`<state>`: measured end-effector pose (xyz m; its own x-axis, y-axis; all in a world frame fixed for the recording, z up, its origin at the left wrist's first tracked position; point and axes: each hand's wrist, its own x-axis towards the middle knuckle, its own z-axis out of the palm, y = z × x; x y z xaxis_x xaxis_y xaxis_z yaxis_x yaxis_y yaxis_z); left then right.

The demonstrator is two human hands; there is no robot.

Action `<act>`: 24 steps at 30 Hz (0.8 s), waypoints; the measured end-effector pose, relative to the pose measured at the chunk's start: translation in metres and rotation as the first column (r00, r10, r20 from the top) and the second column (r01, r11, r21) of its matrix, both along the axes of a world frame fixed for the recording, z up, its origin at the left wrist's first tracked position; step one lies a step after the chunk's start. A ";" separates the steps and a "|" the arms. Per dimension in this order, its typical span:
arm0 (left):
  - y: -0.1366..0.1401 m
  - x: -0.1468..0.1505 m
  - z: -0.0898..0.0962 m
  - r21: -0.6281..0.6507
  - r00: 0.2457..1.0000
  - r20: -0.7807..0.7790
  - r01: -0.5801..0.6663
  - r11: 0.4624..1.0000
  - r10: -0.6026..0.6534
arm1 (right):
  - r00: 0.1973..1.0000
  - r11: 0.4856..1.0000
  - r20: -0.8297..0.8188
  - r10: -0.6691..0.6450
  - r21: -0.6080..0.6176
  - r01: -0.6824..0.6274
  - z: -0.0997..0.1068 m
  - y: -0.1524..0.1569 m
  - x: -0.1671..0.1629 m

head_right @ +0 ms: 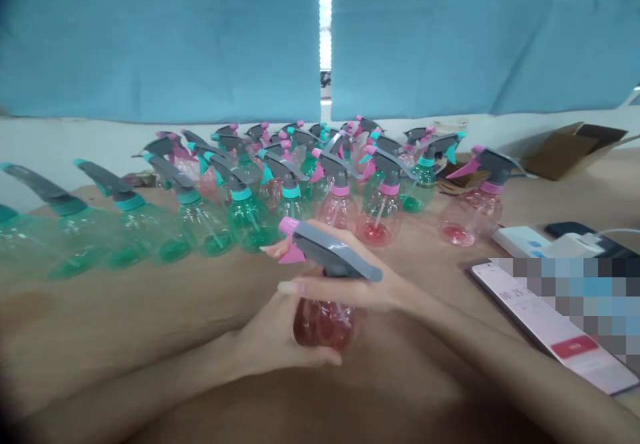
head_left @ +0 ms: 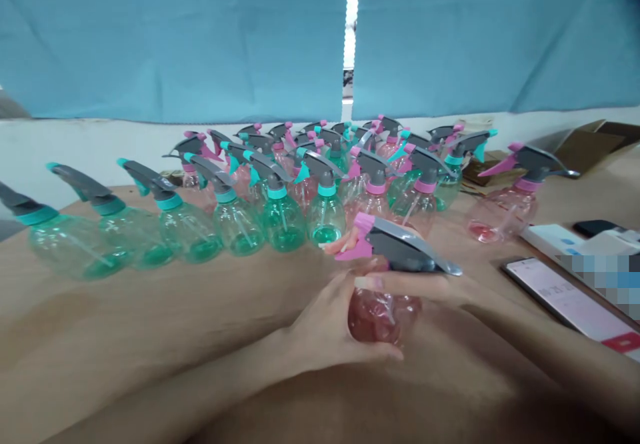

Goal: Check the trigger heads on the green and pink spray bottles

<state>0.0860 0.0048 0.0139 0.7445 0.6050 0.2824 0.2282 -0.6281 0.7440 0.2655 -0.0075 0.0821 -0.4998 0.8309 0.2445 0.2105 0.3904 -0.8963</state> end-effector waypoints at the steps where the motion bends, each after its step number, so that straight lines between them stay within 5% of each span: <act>1: 0.001 -0.001 0.000 0.012 1.000 -0.026 0.001 1.000 0.000 | 1.000 1.000 0.011 -0.021 0.011 0.021 0.001 0.000 0.001; 10: 0.008 -0.015 -0.013 0.266 0.938 -0.316 -0.054 0.962 0.140 | 0.954 0.967 -0.162 -0.252 -0.018 0.253 0.002 0.000 0.010; 19: 0.007 -0.013 -0.018 0.353 0.874 -0.438 -0.049 0.934 0.211 | 0.961 0.962 -0.064 -0.268 0.037 0.270 -0.002 0.003 0.014; 24: 0.007 -0.012 -0.019 0.376 0.874 -0.434 -0.044 0.925 0.218 | 0.893 0.893 0.000 -0.449 0.046 0.449 -0.004 -0.001 0.009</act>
